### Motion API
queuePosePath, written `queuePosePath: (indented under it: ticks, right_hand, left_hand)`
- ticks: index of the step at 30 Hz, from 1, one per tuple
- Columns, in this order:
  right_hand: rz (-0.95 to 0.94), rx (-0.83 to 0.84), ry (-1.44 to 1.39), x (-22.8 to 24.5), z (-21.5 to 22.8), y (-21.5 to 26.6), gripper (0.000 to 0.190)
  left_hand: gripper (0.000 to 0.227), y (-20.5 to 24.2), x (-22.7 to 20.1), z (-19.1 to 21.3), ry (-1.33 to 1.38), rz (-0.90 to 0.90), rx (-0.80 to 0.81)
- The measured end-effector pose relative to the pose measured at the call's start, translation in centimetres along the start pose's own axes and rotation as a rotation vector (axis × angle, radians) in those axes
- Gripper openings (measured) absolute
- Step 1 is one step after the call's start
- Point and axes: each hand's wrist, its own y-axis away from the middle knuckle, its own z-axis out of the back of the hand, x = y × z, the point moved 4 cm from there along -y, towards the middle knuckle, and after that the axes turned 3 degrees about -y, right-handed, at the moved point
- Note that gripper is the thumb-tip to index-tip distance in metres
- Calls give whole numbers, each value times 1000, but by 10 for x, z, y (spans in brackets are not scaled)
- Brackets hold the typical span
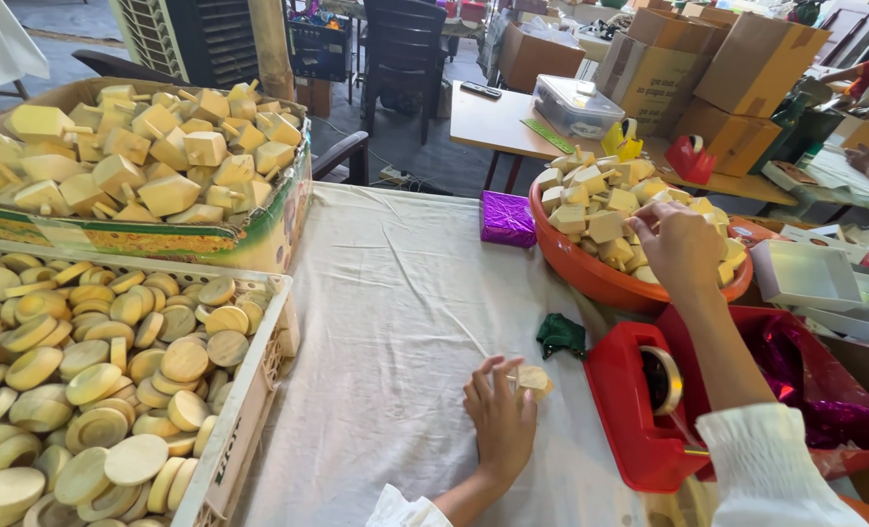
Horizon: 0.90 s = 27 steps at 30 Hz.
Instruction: The person wipes several small, light-colored wooden parts with a green cloth on a white tablecloth. The person also handles a purple wrapped box and a red box of crackers, moving them aside to access the wooden parts. The wooden parts are picked up one by one and wiped before being placed back on the table.
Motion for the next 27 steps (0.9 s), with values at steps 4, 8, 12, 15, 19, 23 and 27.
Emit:
queuePosePath:
  ticks: [4,8,12,15,19,23,27]
  right_hand:
    - [-56,31,-315,34,16,32,17]
    - [-17,147,-946,81,-29,92,22]
    - [-155,299,-969,110,-57,140,22]
    - [-88,275,-832,99,-61,153,30]
    - [-94,111,-723,66,-87,167,36]
    - [-287,557,-1587,93,-97,191,34]
    - [-478,985,-1821,195,14,215,51]
  left_hand:
    - [50,2,13,-9,33,66,-97]
    - [53,2,26,-9,126,-8,-268]
    - [52,-10,23,22,120,-107,-424]
    - [48,-30,33,41,102,-131,-500]
    - [45,-47,55,75,747,84,-347]
    - [54,-43,15,120,1636,509,-56]
    - [62,-37,9,118,1984,499,76]
